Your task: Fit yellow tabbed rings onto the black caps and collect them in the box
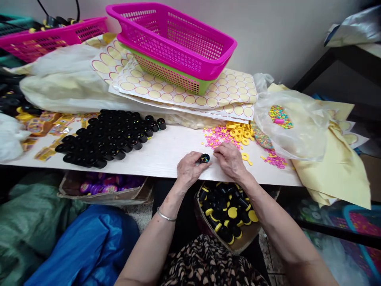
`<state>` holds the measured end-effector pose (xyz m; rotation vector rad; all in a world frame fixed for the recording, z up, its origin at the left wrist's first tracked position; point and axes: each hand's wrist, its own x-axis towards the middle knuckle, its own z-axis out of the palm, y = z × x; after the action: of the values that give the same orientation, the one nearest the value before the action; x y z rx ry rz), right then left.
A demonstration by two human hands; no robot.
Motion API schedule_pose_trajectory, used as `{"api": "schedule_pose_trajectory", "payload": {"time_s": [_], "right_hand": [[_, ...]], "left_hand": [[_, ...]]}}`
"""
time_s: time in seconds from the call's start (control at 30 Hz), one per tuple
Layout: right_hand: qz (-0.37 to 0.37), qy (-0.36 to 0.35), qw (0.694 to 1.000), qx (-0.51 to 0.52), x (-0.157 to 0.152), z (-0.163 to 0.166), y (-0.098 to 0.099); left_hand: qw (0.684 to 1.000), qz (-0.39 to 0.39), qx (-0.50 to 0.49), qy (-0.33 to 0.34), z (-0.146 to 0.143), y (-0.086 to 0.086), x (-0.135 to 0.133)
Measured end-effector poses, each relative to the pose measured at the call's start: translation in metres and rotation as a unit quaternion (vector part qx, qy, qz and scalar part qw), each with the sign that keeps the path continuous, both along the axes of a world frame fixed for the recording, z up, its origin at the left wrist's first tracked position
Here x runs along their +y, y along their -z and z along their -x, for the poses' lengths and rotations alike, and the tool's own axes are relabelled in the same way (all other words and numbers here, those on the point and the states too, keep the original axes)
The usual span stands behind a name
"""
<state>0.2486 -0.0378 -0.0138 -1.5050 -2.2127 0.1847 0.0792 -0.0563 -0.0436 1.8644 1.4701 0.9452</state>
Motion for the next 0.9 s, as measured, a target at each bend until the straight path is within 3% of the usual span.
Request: {"api": "schedule_pose_trajectory", "payload": {"time_s": [0.17,0.47,0.7,0.9], "right_hand": [[0.019,-0.075,0.997,-0.011,-0.007,0.022,-0.009],[0.002,-0.078,0.994,-0.083,-0.009,0.031,-0.012],[0.014,-0.073,0.997,0.031,-0.006,0.026,-0.001],[0.016,-0.098,0.995,-0.017,-0.006,0.025,-0.005]], "left_hand": [[0.999,0.015,0.029,-0.003,0.001,0.000,-0.001],[0.999,-0.008,0.037,0.010,0.002,0.001,-0.002],[0.999,0.009,0.034,0.005,0.002,-0.001,-0.002],[0.999,0.003,0.032,0.010,0.003,-0.004,-0.003]]}}
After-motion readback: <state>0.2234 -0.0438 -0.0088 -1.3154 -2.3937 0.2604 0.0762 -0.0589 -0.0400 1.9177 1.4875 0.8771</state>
